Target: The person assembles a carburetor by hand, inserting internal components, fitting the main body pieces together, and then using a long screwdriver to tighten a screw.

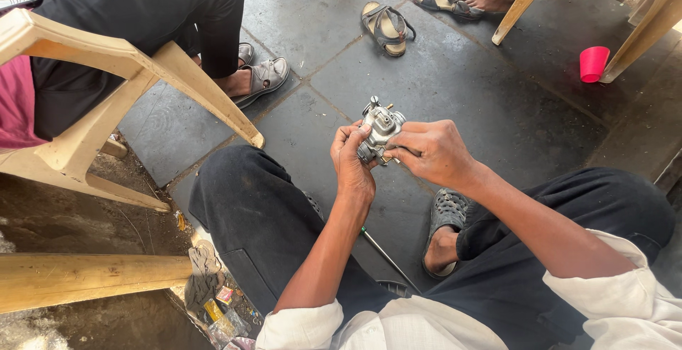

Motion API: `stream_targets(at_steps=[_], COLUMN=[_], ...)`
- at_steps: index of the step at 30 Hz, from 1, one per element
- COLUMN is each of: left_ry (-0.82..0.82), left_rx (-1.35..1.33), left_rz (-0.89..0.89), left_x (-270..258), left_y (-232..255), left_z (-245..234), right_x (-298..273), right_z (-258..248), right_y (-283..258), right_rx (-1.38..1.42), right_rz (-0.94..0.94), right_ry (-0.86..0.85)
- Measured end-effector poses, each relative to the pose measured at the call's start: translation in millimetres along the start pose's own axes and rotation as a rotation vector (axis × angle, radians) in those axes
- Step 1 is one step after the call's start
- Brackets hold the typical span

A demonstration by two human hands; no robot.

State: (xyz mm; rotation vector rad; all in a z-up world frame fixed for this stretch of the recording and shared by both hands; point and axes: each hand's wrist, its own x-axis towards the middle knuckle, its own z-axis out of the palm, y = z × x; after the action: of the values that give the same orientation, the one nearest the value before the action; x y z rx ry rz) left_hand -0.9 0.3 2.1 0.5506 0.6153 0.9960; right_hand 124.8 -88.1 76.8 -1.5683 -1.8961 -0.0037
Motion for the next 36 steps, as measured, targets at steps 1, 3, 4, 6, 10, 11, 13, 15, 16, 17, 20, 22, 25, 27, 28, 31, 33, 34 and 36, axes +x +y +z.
stream_targets(at_steps=[1,3,4,6,10,11,13,15,16,17,20,22,25,27,28,31,33,34,36], left_ry=[0.011,0.026,0.022,0.022,0.010,0.005,0.012,0.023,0.021,0.018,0.019,0.019,0.032,0.044,0.033,0.024,0.025,0.003,-0.013], left_rx=[-0.006,-0.012,-0.012,-0.011,-0.017,-0.035,-0.030,-0.020,-0.014,-0.009,0.008,0.003,0.010,0.022,0.022,0.036,0.042,0.013,-0.018], left_rz=[-0.014,-0.030,-0.028,-0.028,-0.036,-0.046,-0.052,-0.067,-0.058,-0.050,-0.066,-0.066,-0.070,-0.076,-0.058,-0.054,-0.072,-0.069,-0.072], left_x=[1,1,1,0,1,2,3,1,2,3,4,7,10,7,6,6,1,2,2], left_y=[0,0,0,0,1,1,2,1,0,-1,-3,-4,-8,-9,-7,-6,-10,-10,-11], left_z=[0,0,-1,-1,-1,-1,-1,-4,-4,-4,-5,-6,-10,-11,-10,-12,-14,-13,-12], right_x=[0,0,0,2,7,8,8,6,7,6,-3,-15,-60,-102,-128,-204,-245,-256,-270], right_z=[-1,-2,-3,-6,-17,-20,-26,-25,-23,-20,-1,17,67,110,136,204,230,238,249], right_y=[-1,-2,-3,-4,1,4,13,30,43,57,112,161,241,293,312,330,323,322,318], right_rx=[-0.013,-0.024,-0.033,-0.040,-0.005,0.001,0.011,0.024,0.033,0.041,0.015,0.052,0.121,-0.001,-0.146,0.011,-0.007,-0.037,-0.068], right_rz=[-0.040,-0.080,-0.095,-0.108,-0.069,-0.035,0.086,0.215,0.335,0.454,0.465,0.538,0.745,0.846,0.819,1.135,1.211,1.205,1.203], right_ry=[-0.006,-0.014,-0.004,0.003,0.000,-0.003,-0.023,-0.046,-0.103,-0.162,-0.138,-0.139,-0.107,-0.133,-0.200,-0.400,-0.558,-0.549,-0.547])
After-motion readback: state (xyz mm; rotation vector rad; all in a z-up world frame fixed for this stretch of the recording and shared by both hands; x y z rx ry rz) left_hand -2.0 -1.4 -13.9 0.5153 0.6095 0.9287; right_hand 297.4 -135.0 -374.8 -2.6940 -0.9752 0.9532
